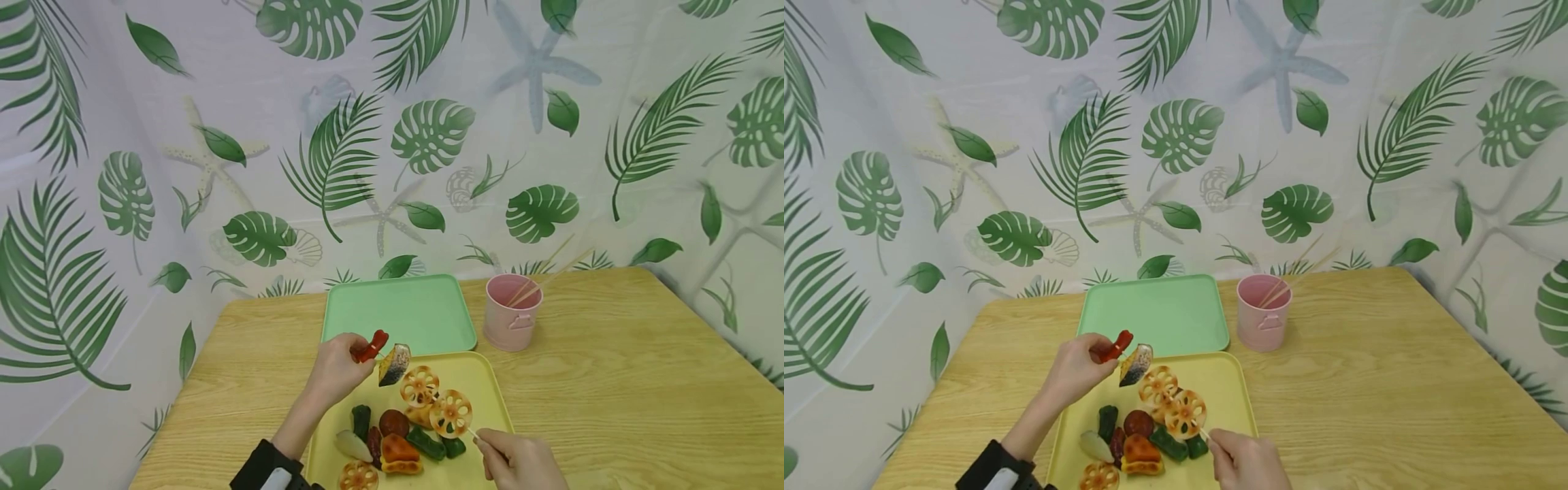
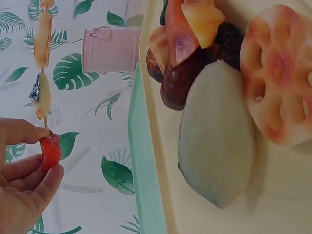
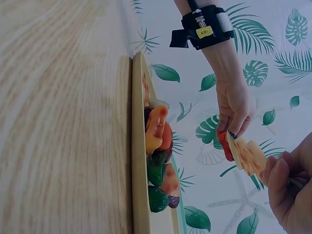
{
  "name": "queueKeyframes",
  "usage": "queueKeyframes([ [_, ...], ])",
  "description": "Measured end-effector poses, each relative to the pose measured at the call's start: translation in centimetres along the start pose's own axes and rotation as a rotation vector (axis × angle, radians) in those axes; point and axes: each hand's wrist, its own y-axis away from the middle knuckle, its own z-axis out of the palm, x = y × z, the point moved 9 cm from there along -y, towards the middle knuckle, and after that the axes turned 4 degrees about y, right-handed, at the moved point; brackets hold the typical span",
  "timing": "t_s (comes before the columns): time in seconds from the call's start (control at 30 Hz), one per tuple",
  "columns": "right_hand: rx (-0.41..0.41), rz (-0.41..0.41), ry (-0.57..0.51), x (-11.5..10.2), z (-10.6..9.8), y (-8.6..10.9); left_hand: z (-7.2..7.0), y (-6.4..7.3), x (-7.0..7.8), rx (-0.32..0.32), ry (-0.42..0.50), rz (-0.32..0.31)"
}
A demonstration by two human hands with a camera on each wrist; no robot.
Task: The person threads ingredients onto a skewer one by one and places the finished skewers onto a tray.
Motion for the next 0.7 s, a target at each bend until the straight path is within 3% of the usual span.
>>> queueKeyframes([
  [0.17, 0.009, 0.012, 0.002, 0.0, -0.1, 0.0, 0.0, 0.0, 0.1, 0.025, 0.009, 0.006],
  [0.47, -0.079, -0.005, -0.194, 0.5, 1.2, -0.1, -0.1, 0.2, 0.4, 0.084, -0.006, 0.047],
  [0.7, -0.120, 0.037, -0.250, 0.7, 1.9, -0.4, -0.1, 0.2, 0.3, 0.055, 0.008, 0.043],
])
